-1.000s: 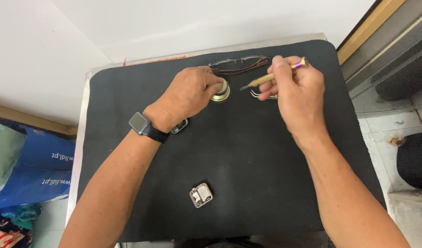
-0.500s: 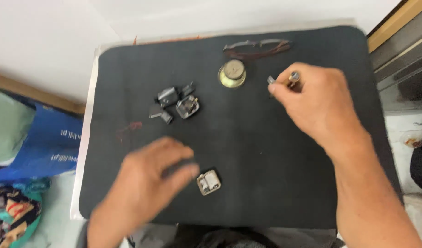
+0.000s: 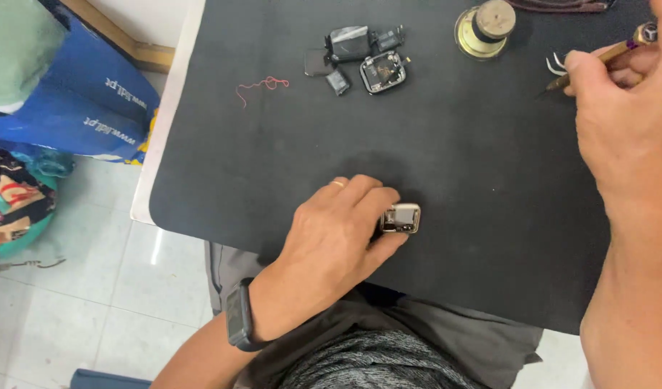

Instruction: The person uses a precision screwdriver to work on the internal components of a disassembled smartwatch. They manipulate small parts within the watch casing, occasionally using their fingers to adjust components, while other watch parts and tools lie on the black mat.

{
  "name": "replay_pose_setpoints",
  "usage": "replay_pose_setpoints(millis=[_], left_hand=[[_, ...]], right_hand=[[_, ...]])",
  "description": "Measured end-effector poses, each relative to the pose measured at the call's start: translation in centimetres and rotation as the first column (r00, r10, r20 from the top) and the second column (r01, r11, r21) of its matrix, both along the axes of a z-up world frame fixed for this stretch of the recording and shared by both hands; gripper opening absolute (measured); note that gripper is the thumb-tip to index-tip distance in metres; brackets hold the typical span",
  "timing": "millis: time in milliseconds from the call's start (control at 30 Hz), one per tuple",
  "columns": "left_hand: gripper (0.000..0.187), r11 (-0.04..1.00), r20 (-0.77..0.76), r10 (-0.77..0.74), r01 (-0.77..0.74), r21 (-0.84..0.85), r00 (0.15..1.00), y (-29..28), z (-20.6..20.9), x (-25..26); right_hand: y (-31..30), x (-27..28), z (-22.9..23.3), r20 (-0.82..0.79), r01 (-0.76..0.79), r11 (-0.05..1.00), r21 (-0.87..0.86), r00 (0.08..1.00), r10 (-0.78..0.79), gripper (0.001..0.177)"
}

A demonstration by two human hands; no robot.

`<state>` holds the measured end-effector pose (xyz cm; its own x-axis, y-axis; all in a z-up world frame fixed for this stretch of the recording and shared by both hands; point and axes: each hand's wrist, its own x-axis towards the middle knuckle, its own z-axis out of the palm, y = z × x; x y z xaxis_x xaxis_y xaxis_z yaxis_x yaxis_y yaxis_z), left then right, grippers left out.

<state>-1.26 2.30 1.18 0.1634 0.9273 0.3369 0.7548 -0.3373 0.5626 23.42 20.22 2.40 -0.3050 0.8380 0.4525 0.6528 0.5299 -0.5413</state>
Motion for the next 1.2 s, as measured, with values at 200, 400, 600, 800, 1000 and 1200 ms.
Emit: replay_pose_setpoints(millis=[200,400,600,800,1000,1200], left_hand=[[0.02,0.999,0.189,-0.043,0.041,0.017,0.981,1.3,-1.2,3.0],[0.024,1.0,-0.117,-0.025,0.023,-0.019,0.993,3.4,-0.2,3.0],[0.021,0.972,-0.304,0.009,0.063,0.228,0.953,4.9,-1.2,3.8],[0.041,0.994,0.293,-0.087,0.101,-0.031,0.952,3.4,-1.3,2.6],[0.056,0.95,0.284,-0.248,0.29,-0.115,0.926,3.7,-1.7,1.1],[0.047,0.878,0.273,-0.4,0.451,-0.158,0.875,6.0,-0.8,-0.4]], right_hand=[[-6.5,0.2,1.8,-0.014,-0.007,0.999,-0.04,1.0,0.006,0.041],[-11.1,1.1,0.3,0.028,0.008,0.998,0.067,1.0,-0.01,0.025],[-11.1,1.0,0.3,-0.194,-0.016,1.0,0.019,0.981,0.019,0.036],[-11.2,0.3,0.5,0.006,-0.02,0.998,0.053,1.0,0.019,0.027],[-10.9,0.4,0.6,0.09,-0.087,0.987,0.138,0.993,0.074,0.021],[-11.3,0.0,1.1,0.101,-0.111,0.963,0.244,0.991,0.088,0.019]])
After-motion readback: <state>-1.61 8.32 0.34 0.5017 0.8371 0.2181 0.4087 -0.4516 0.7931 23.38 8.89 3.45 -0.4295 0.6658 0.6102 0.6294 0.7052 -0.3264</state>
